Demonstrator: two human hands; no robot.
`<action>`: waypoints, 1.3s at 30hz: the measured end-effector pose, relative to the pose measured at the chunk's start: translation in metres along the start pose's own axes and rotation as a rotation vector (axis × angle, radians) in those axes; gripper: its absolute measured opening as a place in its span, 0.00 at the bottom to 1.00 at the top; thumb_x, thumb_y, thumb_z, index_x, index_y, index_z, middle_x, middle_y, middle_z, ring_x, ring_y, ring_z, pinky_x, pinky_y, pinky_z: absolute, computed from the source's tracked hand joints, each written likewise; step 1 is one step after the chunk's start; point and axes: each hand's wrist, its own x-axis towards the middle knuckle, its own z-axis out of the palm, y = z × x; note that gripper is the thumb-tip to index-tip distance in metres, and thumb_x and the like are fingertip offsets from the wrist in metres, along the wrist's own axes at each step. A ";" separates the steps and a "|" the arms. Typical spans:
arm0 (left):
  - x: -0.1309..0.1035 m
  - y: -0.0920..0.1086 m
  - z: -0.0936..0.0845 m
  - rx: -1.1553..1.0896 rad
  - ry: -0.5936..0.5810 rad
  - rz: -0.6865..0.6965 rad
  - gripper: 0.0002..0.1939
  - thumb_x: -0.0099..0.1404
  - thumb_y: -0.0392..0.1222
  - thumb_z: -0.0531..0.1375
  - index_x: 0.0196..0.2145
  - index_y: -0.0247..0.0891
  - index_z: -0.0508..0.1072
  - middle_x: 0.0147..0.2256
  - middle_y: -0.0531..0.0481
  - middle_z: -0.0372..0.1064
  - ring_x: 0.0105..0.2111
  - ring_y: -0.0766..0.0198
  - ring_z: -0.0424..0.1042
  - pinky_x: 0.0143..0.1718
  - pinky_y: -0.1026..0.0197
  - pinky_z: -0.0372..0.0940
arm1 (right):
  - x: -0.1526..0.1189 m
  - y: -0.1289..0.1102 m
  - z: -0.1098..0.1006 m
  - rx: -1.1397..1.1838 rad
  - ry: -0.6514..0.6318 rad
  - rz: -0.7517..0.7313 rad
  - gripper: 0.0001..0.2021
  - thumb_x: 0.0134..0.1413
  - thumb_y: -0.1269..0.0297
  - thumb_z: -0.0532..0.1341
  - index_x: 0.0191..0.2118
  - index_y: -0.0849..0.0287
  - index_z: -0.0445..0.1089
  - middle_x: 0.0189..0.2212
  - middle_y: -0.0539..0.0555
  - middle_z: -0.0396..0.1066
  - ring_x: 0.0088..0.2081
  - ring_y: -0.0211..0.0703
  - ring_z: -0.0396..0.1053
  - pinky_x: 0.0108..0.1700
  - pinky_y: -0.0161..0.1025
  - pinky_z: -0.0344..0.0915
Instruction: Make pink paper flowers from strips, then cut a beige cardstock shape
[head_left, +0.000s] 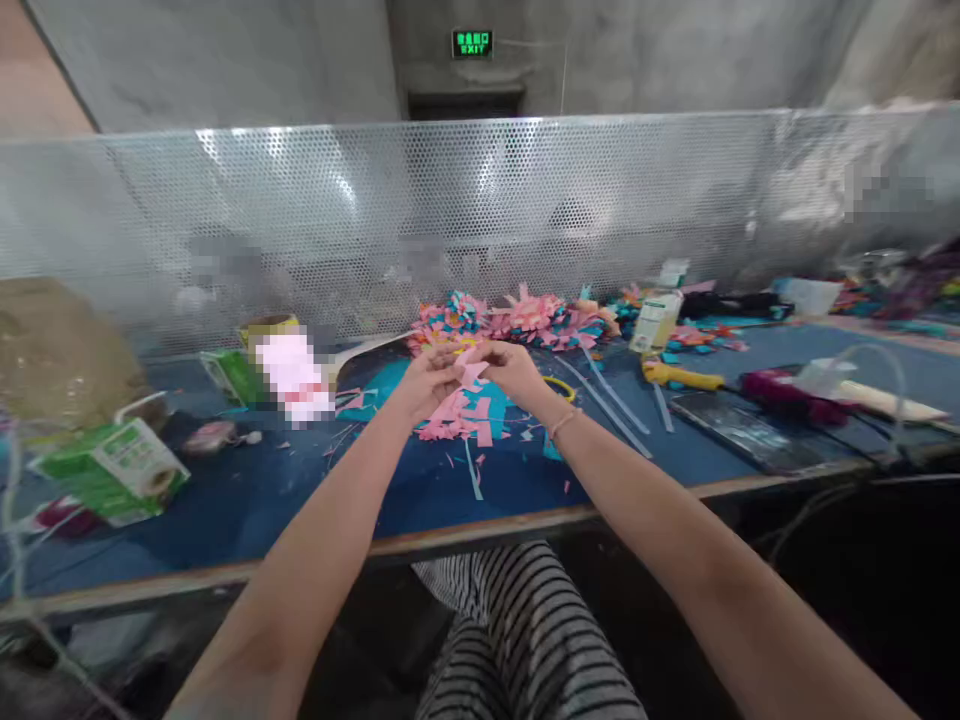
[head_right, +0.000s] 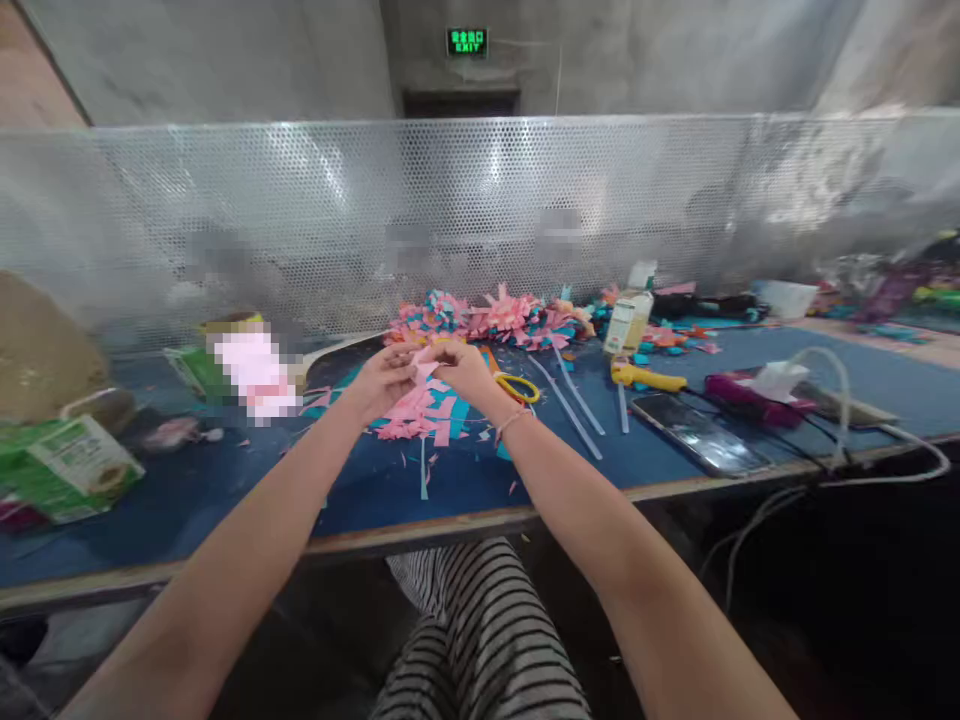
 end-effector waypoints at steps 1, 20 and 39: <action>0.000 0.000 -0.001 -0.008 -0.011 -0.020 0.17 0.44 0.26 0.66 0.34 0.37 0.75 0.30 0.52 0.72 0.29 0.70 0.71 0.31 0.66 0.65 | 0.000 0.001 0.000 -0.005 -0.012 -0.007 0.05 0.32 0.71 0.63 0.23 0.61 0.66 0.23 0.47 0.66 0.26 0.32 0.63 0.33 0.34 0.62; 0.000 -0.005 0.000 0.844 0.152 0.511 0.05 0.51 0.41 0.63 0.25 0.38 0.74 0.30 0.48 0.72 0.35 0.61 0.70 0.39 0.57 0.65 | 0.002 0.007 -0.002 -0.068 -0.070 0.000 0.14 0.39 0.72 0.56 0.37 0.59 0.65 0.21 0.46 0.65 0.22 0.33 0.62 0.27 0.33 0.62; 0.005 -0.013 -0.004 0.605 0.121 0.287 0.10 0.52 0.45 0.62 0.25 0.35 0.71 0.22 0.51 0.69 0.24 0.67 0.67 0.33 0.60 0.65 | 0.004 0.009 -0.002 -0.095 0.018 0.058 0.08 0.41 0.61 0.60 0.28 0.60 0.64 0.23 0.47 0.62 0.25 0.33 0.60 0.28 0.34 0.60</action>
